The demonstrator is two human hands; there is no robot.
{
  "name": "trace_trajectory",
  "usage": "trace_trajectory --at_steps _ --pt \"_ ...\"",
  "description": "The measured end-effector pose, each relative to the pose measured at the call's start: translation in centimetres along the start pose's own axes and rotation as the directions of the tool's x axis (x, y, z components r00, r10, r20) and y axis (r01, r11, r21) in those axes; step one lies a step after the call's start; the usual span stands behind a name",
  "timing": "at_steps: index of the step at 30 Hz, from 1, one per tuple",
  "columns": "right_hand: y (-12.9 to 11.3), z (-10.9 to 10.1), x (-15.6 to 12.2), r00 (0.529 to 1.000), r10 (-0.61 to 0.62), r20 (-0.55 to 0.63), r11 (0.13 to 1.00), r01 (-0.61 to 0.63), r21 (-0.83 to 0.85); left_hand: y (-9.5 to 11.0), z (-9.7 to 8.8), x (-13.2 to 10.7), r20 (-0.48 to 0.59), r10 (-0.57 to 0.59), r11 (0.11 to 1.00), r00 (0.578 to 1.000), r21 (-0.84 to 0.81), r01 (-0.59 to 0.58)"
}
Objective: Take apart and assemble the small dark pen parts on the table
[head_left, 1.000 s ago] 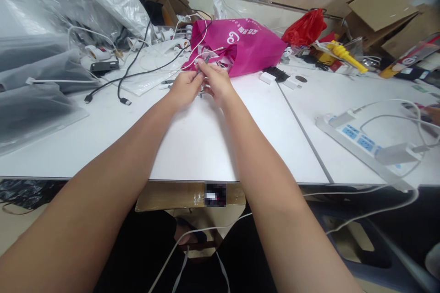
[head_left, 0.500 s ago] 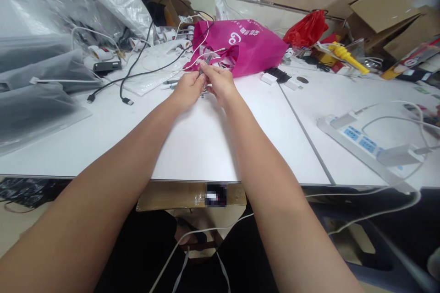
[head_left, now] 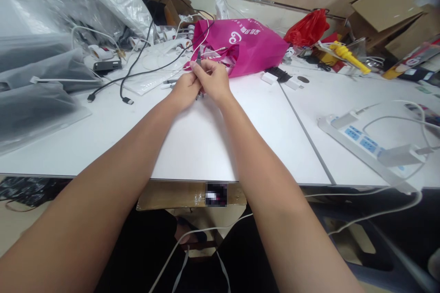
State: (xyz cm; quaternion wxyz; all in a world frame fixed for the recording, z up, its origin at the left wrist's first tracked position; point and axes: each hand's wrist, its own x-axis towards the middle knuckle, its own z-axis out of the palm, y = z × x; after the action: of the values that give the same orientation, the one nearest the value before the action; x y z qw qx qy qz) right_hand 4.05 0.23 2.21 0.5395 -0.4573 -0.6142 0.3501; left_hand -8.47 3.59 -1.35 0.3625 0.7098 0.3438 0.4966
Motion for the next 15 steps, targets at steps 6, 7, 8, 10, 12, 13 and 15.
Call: trace_trajectory --at_steps 6,7,8,10,12,13,15 --pt "0.2 -0.2 0.0 0.996 -0.092 -0.005 0.983 0.09 -0.161 -1.2 -0.6 0.0 -0.014 0.002 0.999 1.0 0.04 -0.001" --pt "0.2 -0.2 0.1 0.996 -0.091 -0.009 0.985 0.089 -0.146 -1.3 -0.6 -0.1 -0.023 0.004 0.999 1.0 0.044 -0.003" --pt "0.3 -0.2 0.1 0.996 -0.091 -0.015 0.987 0.089 -0.135 -1.4 -0.7 -0.1 -0.031 0.008 0.999 0.999 0.048 -0.007" --pt "0.4 -0.1 0.1 0.995 -0.1 -0.024 0.987 0.096 -0.126 -1.5 -0.8 -0.1 -0.037 0.015 0.998 0.999 0.058 -0.013" --pt "0.5 0.1 0.0 0.994 -0.103 -0.023 0.988 0.099 -0.119 -1.7 -0.8 -0.2 -0.034 0.013 0.997 0.999 0.07 -0.01" --pt "0.5 0.2 0.0 0.994 -0.103 -0.019 0.988 0.1 -0.118 -1.7 -0.8 -0.2 -0.033 0.008 0.997 0.999 0.077 -0.005" --pt "0.5 0.3 -0.1 0.993 -0.116 -0.018 0.985 0.113 -0.128 -1.4 -0.7 -0.3 -0.043 0.007 0.996 0.999 0.089 -0.003"
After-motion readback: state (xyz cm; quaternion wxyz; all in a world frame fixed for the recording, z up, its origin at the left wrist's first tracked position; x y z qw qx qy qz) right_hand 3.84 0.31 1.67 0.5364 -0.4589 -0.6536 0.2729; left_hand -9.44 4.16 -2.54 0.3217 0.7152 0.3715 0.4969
